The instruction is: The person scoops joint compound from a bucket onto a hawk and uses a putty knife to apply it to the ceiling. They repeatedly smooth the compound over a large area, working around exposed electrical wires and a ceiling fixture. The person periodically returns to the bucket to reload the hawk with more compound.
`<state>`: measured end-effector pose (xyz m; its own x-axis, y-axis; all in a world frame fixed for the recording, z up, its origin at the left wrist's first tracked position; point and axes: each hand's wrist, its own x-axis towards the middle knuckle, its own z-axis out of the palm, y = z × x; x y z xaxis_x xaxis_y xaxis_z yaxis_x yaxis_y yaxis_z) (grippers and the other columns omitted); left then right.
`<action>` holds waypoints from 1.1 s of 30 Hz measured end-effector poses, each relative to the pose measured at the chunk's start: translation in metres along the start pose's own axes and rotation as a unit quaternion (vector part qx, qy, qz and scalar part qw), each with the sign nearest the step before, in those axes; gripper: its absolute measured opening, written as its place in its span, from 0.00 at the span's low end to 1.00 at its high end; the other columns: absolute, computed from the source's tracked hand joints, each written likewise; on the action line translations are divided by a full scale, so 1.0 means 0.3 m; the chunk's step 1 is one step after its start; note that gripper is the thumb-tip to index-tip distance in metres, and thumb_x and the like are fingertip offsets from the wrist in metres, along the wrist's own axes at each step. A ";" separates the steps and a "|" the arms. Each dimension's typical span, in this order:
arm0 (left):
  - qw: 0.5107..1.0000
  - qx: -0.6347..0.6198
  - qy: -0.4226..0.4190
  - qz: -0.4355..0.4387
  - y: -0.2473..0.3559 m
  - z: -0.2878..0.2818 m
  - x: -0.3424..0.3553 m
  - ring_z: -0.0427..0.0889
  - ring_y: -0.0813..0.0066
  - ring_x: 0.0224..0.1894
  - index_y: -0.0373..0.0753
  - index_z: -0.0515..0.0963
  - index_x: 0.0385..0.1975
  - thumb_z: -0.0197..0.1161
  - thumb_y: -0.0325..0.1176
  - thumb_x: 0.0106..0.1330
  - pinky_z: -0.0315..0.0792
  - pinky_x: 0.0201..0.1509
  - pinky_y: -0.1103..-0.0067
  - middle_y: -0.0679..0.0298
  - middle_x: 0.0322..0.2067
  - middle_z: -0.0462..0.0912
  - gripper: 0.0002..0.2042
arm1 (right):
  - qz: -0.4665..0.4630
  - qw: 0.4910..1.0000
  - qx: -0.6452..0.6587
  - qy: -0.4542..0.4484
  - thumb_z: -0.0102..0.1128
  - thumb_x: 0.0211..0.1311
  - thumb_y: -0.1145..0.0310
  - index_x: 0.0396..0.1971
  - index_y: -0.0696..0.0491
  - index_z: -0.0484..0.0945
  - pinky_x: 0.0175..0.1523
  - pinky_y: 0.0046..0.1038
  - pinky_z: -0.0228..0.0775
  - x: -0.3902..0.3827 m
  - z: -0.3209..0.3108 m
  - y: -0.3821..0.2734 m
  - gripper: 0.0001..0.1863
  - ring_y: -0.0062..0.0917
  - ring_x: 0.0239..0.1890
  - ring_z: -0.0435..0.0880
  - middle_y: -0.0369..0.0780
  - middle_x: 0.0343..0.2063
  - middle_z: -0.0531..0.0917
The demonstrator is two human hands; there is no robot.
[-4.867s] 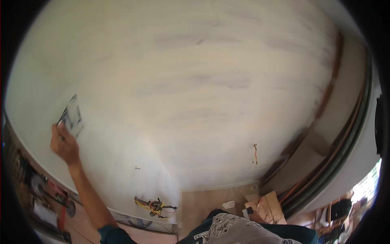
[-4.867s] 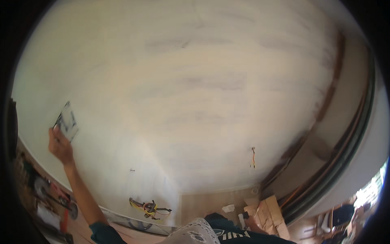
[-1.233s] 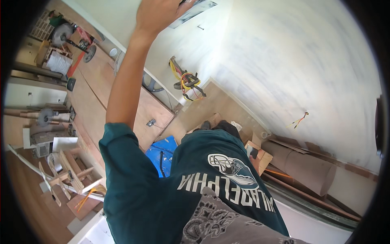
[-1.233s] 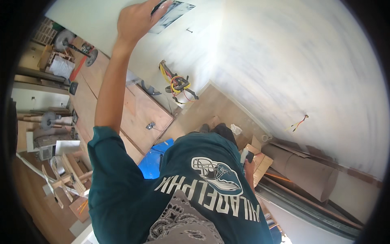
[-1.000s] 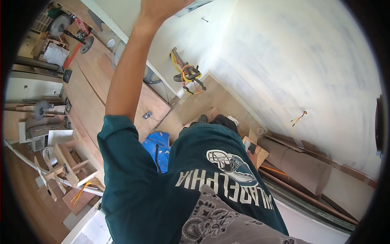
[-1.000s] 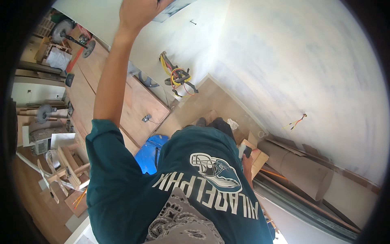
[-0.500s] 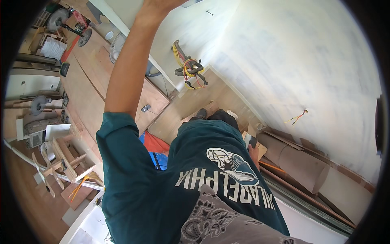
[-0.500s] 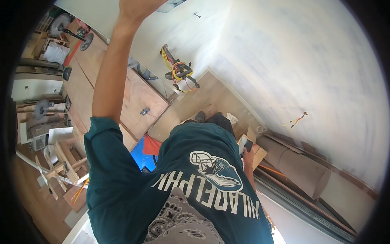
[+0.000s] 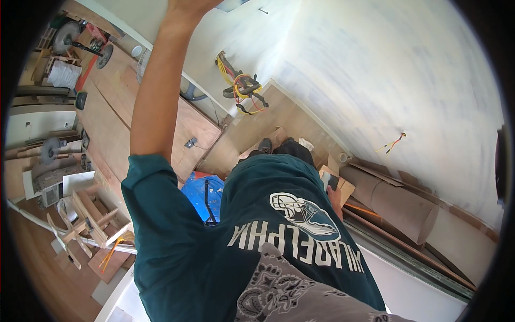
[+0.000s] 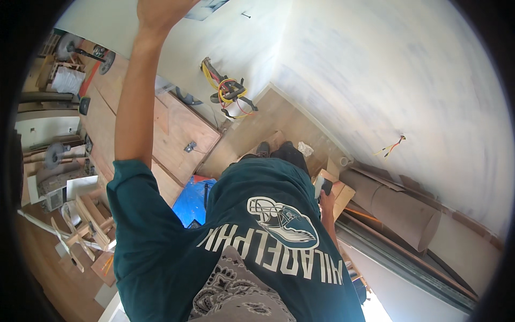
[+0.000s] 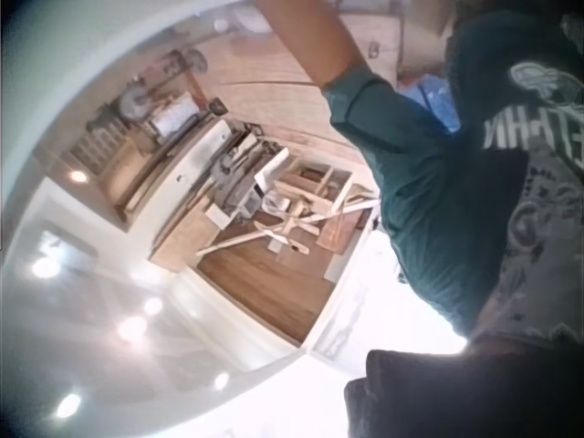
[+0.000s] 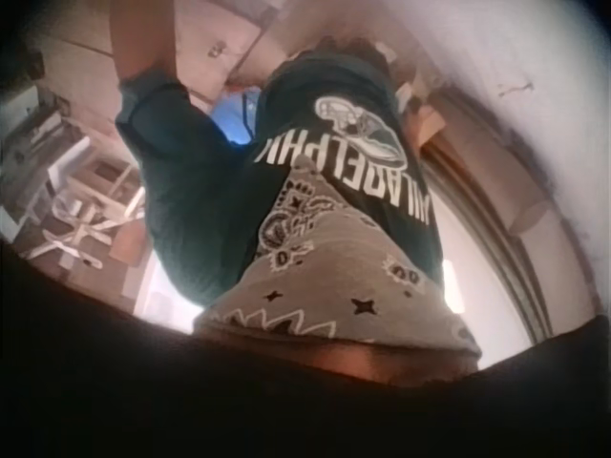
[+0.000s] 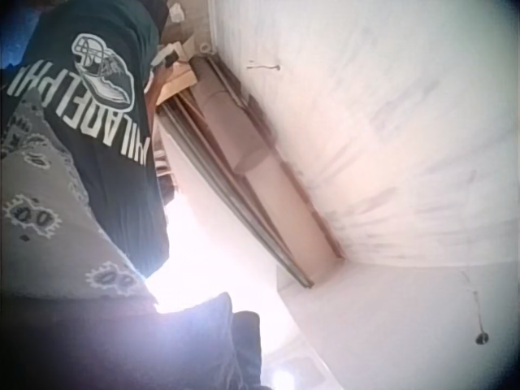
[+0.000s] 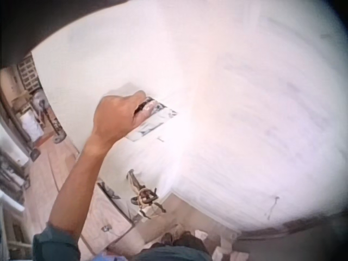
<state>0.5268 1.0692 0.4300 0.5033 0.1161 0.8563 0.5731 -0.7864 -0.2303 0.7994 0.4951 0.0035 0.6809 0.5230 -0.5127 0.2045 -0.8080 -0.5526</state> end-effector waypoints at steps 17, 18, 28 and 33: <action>1.000 -0.008 -0.004 0.009 -0.002 0.008 0.007 0.75 0.62 0.12 0.41 0.78 0.25 0.66 0.46 0.62 0.68 0.19 0.71 0.59 0.11 0.74 0.14 | 0.035 0.999 0.000 0.028 0.62 0.60 0.57 0.41 0.62 0.79 0.40 0.38 0.71 -0.002 0.045 0.078 0.21 0.37 0.33 0.83 0.47 0.28 0.84; 1.000 -0.005 -0.005 0.011 -0.001 0.011 0.008 0.75 0.62 0.12 0.41 0.78 0.25 0.66 0.46 0.62 0.68 0.19 0.71 0.59 0.11 0.74 0.14 | 0.026 0.999 0.000 0.038 0.62 0.61 0.53 0.40 0.62 0.79 0.37 0.39 0.70 0.001 0.052 0.083 0.23 0.38 0.31 0.82 0.47 0.26 0.83; 1.000 0.021 -0.020 0.010 -0.001 0.002 0.002 0.75 0.62 0.12 0.40 0.77 0.24 0.65 0.45 0.63 0.68 0.19 0.71 0.58 0.10 0.73 0.15 | 0.057 0.996 0.060 0.045 0.61 0.62 0.63 0.45 0.61 0.79 0.40 0.36 0.72 0.012 0.015 0.032 0.18 0.35 0.33 0.83 0.45 0.29 0.84; 0.998 0.059 -0.002 0.026 -0.047 0.040 -0.018 0.73 0.61 0.12 0.43 0.79 0.26 0.66 0.47 0.63 0.66 0.17 0.71 0.60 0.11 0.74 0.14 | 0.145 0.874 0.456 0.091 0.58 0.63 0.70 0.54 0.59 0.74 0.52 0.34 0.74 0.112 -0.025 -0.025 0.20 0.31 0.46 0.82 0.42 0.46 0.81</action>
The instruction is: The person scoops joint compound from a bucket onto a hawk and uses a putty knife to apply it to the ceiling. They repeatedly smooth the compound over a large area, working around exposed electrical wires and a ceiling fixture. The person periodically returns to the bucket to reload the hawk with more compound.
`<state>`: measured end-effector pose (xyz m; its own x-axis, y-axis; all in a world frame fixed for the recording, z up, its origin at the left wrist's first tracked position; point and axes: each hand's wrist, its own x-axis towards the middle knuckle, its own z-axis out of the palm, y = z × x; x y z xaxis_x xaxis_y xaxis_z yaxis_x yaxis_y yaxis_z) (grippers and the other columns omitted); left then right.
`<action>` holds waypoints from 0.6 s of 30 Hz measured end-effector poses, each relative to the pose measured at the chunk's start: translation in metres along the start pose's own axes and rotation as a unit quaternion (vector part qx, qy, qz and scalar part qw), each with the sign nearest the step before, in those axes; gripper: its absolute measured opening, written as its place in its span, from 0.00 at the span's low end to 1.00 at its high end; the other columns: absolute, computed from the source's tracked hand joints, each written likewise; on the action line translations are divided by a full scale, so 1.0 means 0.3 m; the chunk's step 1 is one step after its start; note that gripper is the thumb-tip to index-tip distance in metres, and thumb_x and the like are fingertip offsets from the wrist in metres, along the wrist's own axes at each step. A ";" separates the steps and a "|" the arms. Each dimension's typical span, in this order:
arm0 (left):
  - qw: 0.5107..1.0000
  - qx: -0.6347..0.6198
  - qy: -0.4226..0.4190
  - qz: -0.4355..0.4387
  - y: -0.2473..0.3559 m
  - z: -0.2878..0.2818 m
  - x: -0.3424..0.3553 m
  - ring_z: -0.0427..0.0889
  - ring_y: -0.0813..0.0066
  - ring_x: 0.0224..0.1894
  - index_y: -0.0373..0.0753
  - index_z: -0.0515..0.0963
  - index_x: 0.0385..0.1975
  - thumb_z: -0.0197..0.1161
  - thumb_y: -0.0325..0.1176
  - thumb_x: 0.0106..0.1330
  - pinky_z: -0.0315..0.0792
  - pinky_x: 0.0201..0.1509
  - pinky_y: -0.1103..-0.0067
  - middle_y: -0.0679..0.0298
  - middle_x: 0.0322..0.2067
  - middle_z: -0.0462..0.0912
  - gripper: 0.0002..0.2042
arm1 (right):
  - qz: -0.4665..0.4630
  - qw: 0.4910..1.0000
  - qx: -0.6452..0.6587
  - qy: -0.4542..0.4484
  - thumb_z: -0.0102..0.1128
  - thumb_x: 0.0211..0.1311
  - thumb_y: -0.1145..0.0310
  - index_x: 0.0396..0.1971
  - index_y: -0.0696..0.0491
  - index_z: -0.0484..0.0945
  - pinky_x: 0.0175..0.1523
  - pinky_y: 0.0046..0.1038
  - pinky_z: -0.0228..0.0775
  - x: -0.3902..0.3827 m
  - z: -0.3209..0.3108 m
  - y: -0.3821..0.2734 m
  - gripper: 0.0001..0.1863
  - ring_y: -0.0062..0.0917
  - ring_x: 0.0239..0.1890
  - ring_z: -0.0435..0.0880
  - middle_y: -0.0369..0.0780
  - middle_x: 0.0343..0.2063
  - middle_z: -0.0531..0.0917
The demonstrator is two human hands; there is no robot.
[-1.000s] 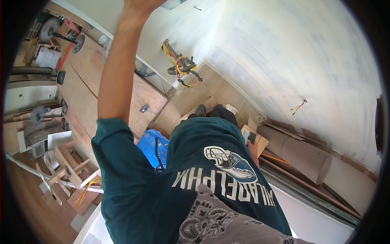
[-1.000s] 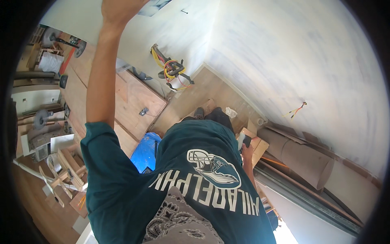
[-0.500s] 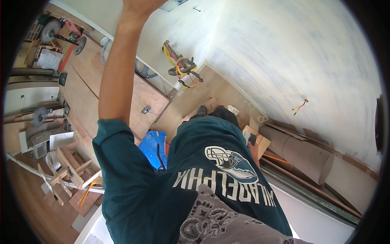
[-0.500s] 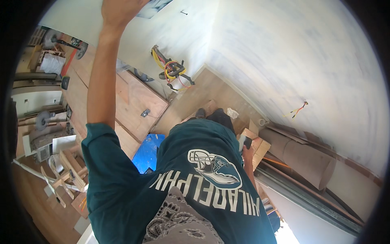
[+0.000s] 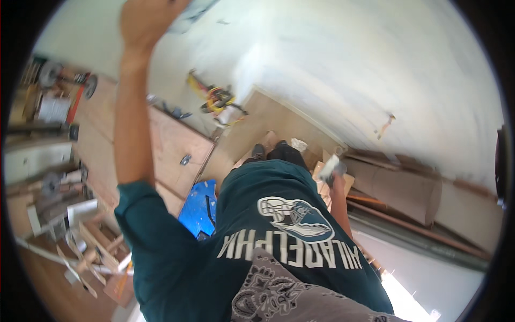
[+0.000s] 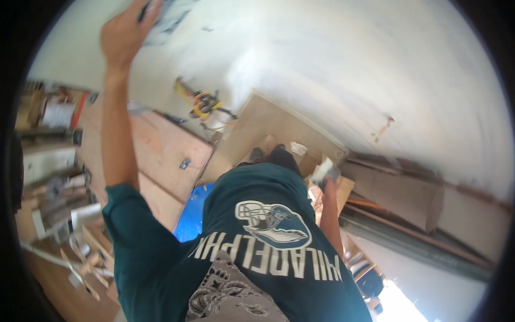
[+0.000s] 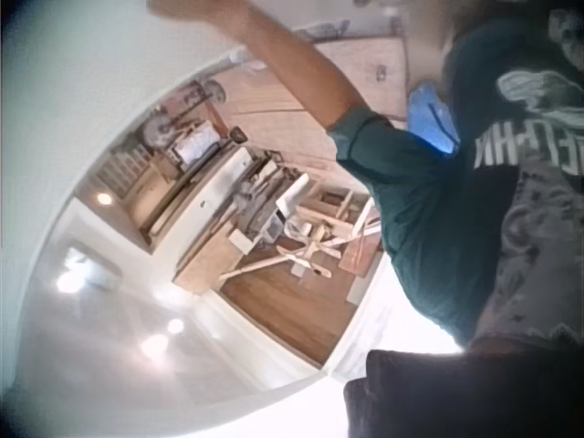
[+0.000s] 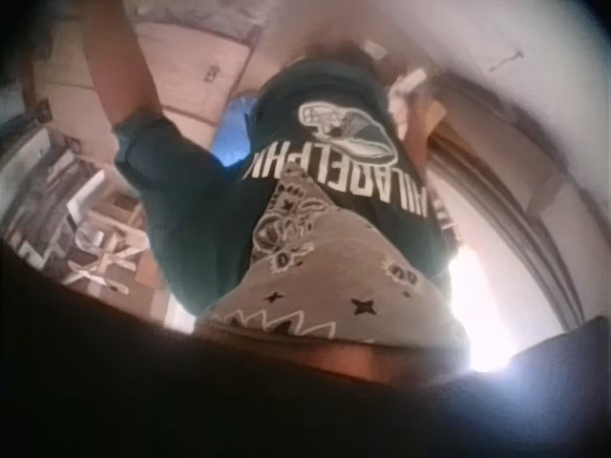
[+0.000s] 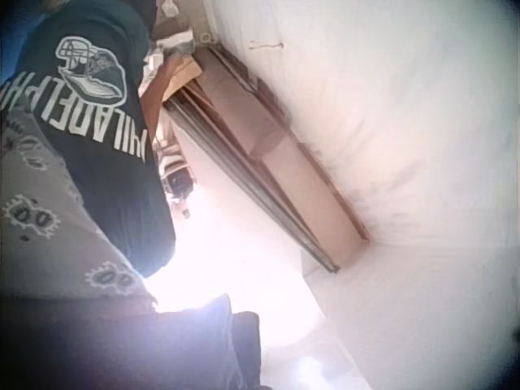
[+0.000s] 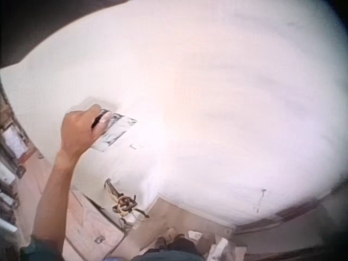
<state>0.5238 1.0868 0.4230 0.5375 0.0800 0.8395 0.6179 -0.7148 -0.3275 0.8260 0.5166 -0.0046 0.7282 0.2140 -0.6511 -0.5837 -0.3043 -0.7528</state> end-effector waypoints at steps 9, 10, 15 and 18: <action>0.989 -0.089 -0.017 -0.120 -0.002 0.009 -0.007 0.74 0.66 0.14 0.46 0.81 0.33 0.63 0.45 0.68 0.67 0.20 0.74 0.63 0.16 0.78 0.10 | -0.117 0.952 0.233 -0.163 0.61 0.64 0.74 0.54 0.54 0.72 0.53 0.33 0.75 -0.212 0.377 -0.608 0.19 0.26 0.47 0.82 0.35 0.47 0.81; 0.984 -0.109 -0.016 -0.142 0.014 0.003 -0.002 0.75 0.67 0.15 0.44 0.81 0.33 0.61 0.45 0.69 0.68 0.21 0.74 0.62 0.17 0.79 0.11 | -0.127 0.952 0.225 -0.164 0.62 0.63 0.74 0.53 0.54 0.73 0.51 0.32 0.76 -0.244 0.403 -0.649 0.18 0.25 0.45 0.83 0.35 0.46 0.81; 0.890 -0.246 -0.043 -0.381 0.169 -0.035 -0.048 0.81 0.60 0.32 0.34 0.81 0.37 0.53 0.42 0.73 0.72 0.39 0.69 0.54 0.30 0.84 0.16 | -0.113 0.956 0.203 -0.180 0.64 0.61 0.76 0.55 0.56 0.72 0.58 0.33 0.71 -0.229 0.432 -0.666 0.22 0.28 0.52 0.79 0.38 0.50 0.80; 0.851 -0.218 -0.178 -0.443 0.401 0.038 -0.409 0.75 0.51 0.52 0.33 0.74 0.53 0.43 0.34 0.74 0.63 0.60 0.61 0.48 0.50 0.78 0.17 | -0.077 0.939 0.175 -0.285 0.60 0.64 0.73 0.57 0.55 0.71 0.61 0.32 0.70 -0.204 0.456 -0.618 0.21 0.28 0.55 0.78 0.39 0.52 0.79</action>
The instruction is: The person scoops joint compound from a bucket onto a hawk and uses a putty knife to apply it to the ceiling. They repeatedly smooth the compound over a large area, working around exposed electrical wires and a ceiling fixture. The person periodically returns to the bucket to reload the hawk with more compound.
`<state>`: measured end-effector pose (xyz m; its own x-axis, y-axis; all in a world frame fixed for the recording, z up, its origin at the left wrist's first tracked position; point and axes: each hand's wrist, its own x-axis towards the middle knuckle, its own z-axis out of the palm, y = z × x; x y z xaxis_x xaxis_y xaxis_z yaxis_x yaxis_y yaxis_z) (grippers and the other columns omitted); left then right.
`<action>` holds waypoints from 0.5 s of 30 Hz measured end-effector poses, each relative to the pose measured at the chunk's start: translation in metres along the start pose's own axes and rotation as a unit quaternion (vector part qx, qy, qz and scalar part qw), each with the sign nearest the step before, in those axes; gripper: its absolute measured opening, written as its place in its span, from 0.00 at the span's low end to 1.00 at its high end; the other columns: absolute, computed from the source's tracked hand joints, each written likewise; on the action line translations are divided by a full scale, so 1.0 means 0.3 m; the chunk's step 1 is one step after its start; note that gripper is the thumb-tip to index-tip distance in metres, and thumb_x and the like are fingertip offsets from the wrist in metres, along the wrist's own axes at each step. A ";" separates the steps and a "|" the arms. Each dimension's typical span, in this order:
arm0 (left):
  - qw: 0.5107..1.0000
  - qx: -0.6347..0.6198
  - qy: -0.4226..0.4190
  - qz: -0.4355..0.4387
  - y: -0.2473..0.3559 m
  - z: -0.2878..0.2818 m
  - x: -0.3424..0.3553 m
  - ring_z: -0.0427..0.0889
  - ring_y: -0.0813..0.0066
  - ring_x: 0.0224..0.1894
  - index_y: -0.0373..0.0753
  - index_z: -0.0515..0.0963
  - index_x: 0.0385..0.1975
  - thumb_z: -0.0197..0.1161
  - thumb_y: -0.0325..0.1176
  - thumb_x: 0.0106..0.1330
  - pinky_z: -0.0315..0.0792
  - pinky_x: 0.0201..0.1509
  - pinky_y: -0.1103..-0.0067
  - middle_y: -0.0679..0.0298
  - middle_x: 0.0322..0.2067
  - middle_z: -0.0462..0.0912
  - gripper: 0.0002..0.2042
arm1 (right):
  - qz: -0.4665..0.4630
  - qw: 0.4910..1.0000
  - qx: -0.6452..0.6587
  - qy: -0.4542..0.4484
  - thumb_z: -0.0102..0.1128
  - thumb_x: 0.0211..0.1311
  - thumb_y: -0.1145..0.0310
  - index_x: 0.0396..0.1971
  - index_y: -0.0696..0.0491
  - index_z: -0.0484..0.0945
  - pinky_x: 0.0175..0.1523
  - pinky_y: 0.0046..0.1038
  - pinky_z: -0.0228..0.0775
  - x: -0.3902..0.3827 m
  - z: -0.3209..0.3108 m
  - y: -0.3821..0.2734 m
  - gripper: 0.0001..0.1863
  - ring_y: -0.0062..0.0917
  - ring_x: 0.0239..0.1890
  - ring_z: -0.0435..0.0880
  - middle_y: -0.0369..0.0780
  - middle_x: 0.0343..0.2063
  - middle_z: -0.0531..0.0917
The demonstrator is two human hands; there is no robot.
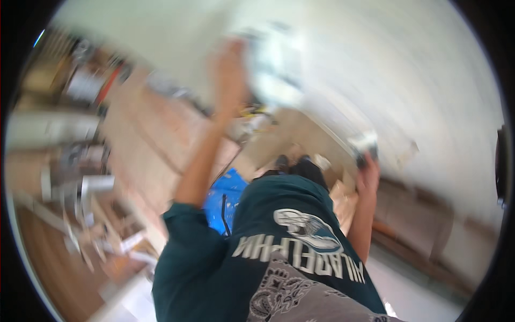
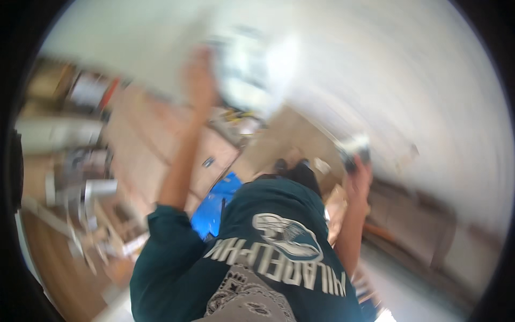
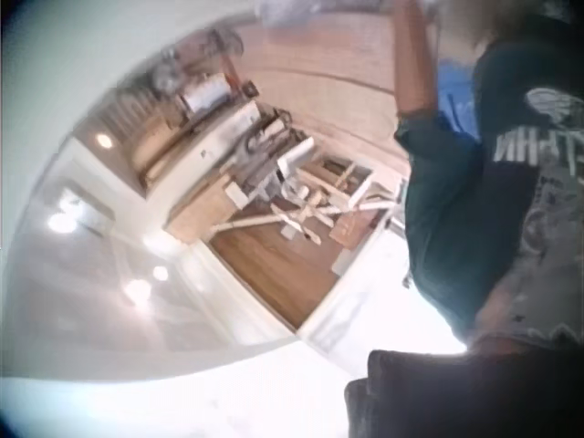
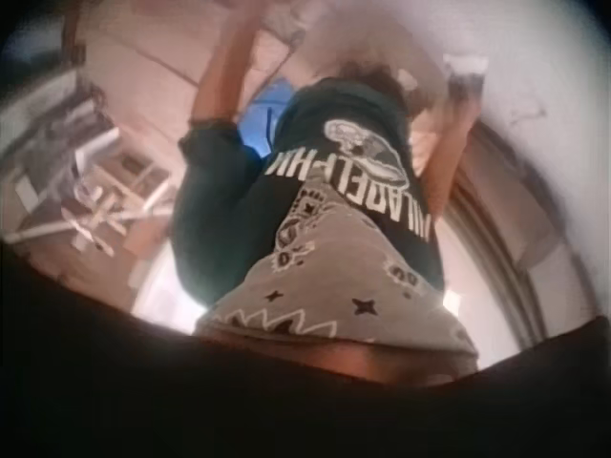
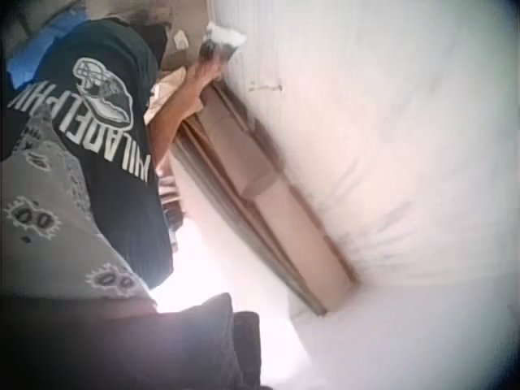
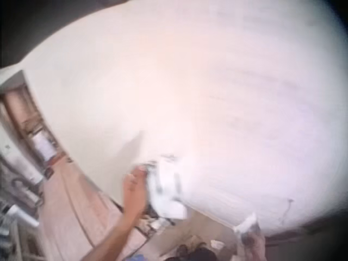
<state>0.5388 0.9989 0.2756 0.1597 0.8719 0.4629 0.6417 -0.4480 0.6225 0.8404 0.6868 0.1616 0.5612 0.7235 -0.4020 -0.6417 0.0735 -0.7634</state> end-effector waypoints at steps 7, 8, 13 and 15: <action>0.694 -0.495 -0.062 -0.520 0.197 0.104 -0.748 0.80 0.73 0.41 0.35 0.79 0.44 0.53 0.48 0.72 0.72 0.46 0.74 0.60 0.39 0.83 0.20 | 0.265 0.956 0.123 -0.006 0.49 0.71 0.73 0.48 0.58 0.73 0.48 0.20 0.78 0.082 -0.210 0.172 0.10 0.22 0.44 0.81 0.38 0.40 0.80; 0.640 -0.508 -0.004 -0.577 0.220 0.111 -0.747 0.80 0.76 0.39 0.36 0.81 0.42 0.54 0.48 0.71 0.73 0.43 0.75 0.62 0.36 0.84 0.20 | 0.291 0.955 0.056 0.033 0.51 0.70 0.72 0.47 0.56 0.74 0.42 0.18 0.76 0.142 -0.118 0.148 0.10 0.20 0.39 0.81 0.37 0.37 0.81; 0.575 -0.571 0.140 -0.568 0.121 0.261 -0.954 0.79 0.78 0.41 0.39 0.75 0.48 0.51 0.44 0.74 0.73 0.45 0.76 0.65 0.38 0.83 0.16 | 0.404 0.887 -0.172 -0.140 0.51 0.71 0.64 0.42 0.51 0.74 0.23 0.18 0.58 0.167 0.148 0.120 0.08 0.17 0.19 0.69 0.34 0.24 0.75; 0.558 -0.567 0.219 -0.565 0.037 0.218 -0.959 0.80 0.78 0.40 0.40 0.74 0.50 0.49 0.43 0.75 0.74 0.45 0.76 0.66 0.38 0.83 0.15 | 0.426 0.831 -0.284 -0.220 0.49 0.72 0.62 0.41 0.51 0.74 0.21 0.19 0.56 0.227 0.311 0.183 0.10 0.17 0.16 0.65 0.33 0.23 0.72</action>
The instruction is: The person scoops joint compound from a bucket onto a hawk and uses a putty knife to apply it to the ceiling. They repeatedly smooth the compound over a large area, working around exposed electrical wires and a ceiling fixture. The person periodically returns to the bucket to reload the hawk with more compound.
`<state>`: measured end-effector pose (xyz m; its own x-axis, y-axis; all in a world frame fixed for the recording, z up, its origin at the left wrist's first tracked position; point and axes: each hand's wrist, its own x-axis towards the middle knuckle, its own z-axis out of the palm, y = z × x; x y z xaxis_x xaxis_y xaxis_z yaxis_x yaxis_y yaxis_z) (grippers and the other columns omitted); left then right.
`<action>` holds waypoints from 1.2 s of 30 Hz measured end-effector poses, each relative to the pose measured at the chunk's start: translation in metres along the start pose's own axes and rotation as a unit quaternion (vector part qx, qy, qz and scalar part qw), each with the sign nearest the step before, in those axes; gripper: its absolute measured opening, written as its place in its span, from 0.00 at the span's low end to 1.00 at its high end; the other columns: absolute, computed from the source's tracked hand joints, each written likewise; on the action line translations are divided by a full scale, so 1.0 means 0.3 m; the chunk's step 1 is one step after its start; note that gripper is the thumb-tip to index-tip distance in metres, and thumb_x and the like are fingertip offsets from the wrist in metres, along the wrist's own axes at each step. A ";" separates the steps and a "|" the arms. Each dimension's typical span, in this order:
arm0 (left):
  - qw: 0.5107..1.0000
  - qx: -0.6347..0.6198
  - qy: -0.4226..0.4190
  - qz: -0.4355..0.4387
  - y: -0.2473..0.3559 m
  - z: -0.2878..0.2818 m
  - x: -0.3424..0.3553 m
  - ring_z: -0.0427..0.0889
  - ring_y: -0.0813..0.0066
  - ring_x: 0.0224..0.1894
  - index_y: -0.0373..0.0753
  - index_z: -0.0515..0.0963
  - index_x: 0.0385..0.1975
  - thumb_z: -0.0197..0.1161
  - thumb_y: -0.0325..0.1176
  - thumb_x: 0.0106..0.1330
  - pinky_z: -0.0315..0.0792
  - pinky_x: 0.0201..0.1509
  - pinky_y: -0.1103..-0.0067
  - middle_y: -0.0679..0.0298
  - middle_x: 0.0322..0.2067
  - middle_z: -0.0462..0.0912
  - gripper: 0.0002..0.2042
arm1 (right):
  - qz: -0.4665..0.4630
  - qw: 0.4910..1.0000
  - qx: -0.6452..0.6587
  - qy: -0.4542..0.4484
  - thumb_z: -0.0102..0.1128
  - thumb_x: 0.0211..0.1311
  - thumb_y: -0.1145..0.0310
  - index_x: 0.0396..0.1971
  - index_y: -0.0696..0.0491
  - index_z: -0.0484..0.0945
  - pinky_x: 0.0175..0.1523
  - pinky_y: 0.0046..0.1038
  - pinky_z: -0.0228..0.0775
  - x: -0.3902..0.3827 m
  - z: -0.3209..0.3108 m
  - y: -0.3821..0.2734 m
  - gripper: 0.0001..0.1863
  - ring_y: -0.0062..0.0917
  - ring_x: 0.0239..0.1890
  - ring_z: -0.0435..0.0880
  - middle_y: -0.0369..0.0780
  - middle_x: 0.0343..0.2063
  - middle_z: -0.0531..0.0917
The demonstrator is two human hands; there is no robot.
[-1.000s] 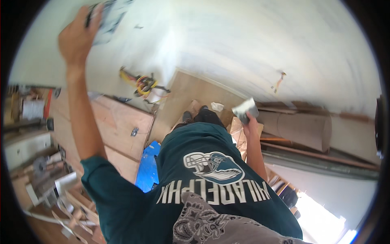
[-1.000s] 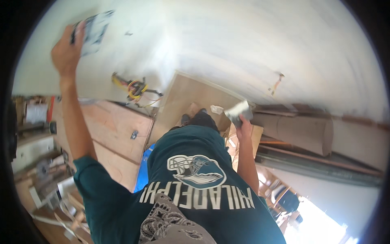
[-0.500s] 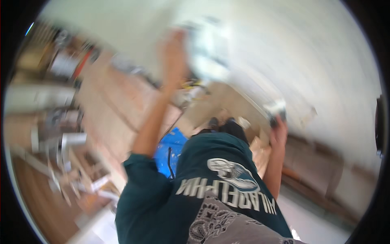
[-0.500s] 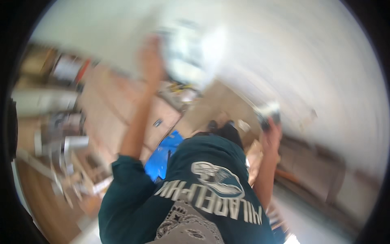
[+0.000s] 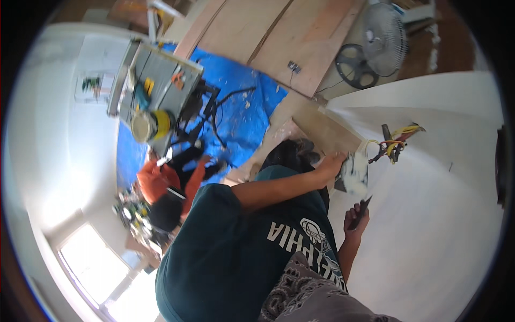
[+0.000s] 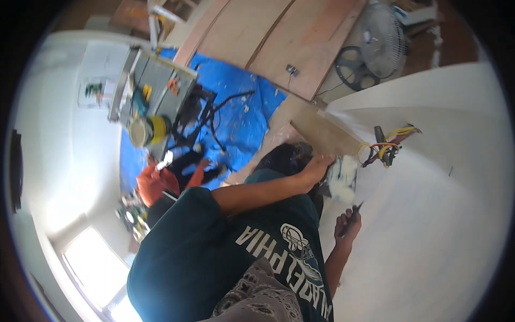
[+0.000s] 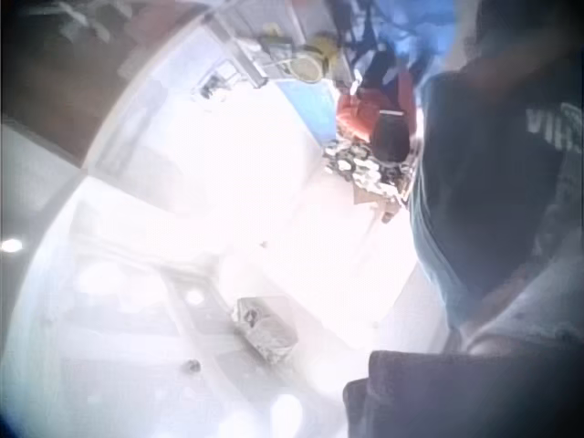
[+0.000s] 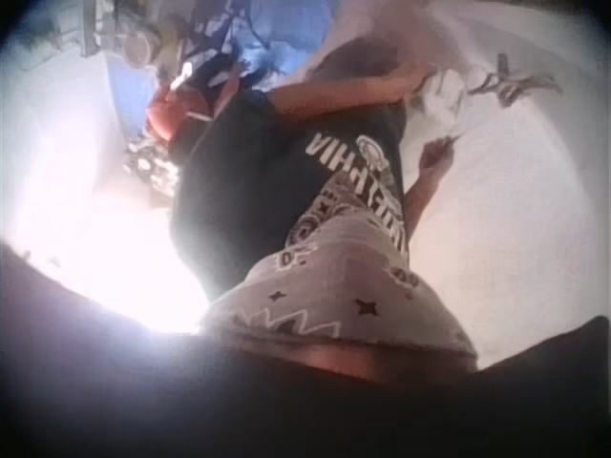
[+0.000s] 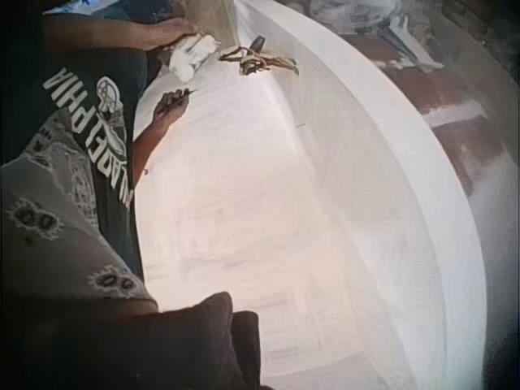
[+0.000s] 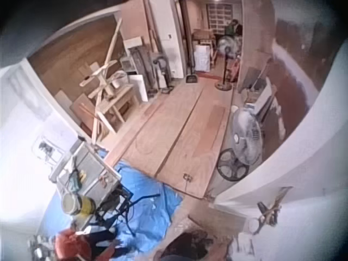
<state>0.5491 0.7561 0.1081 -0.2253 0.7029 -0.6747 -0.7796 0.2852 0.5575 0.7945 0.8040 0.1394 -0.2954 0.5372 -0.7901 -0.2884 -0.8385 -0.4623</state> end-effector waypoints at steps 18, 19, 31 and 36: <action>0.966 -0.179 0.150 0.112 -0.080 -0.109 -0.233 0.86 0.69 0.36 0.37 0.71 0.45 0.49 0.45 0.76 0.76 0.40 0.76 0.60 0.37 0.82 0.16 | -0.114 0.802 -0.569 -0.140 0.48 0.74 0.52 0.36 0.53 0.77 0.23 0.17 0.57 0.112 0.343 0.009 0.19 0.14 0.16 0.67 0.31 0.20 0.73; 0.967 -0.168 0.144 0.126 -0.081 -0.124 -0.222 0.85 0.70 0.35 0.38 0.71 0.43 0.50 0.46 0.75 0.75 0.39 0.77 0.61 0.36 0.82 0.16 | -0.086 0.828 -0.538 -0.135 0.48 0.73 0.52 0.36 0.53 0.77 0.23 0.18 0.58 0.119 0.313 -0.006 0.19 0.15 0.17 0.67 0.31 0.21 0.74; 0.968 -0.027 0.049 0.245 0.021 -0.309 -0.282 0.76 0.80 0.22 0.40 0.71 0.28 0.53 0.49 0.74 0.70 0.29 0.82 0.69 0.19 0.74 0.18 | 0.030 0.980 -0.020 -0.195 0.46 0.76 0.55 0.35 0.50 0.71 0.16 0.18 0.53 0.227 0.030 0.276 0.15 0.16 0.12 0.63 0.32 0.17 0.68; 0.945 0.188 -0.050 0.261 -0.095 -0.676 -0.215 0.74 0.82 0.22 0.38 0.76 0.30 0.56 0.46 0.72 0.70 0.29 0.83 0.69 0.19 0.74 0.17 | -0.040 0.964 0.027 -0.260 0.46 0.75 0.54 0.35 0.51 0.73 0.17 0.20 0.55 0.474 0.052 0.615 0.16 0.18 0.12 0.64 0.32 0.16 0.68</action>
<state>0.4674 0.5704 0.0375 -0.4511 0.8648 -0.2205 -0.3094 0.0802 0.9476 0.6850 0.7271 -0.0519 -0.6826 0.5847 -0.4383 -0.3723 -0.7944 -0.4800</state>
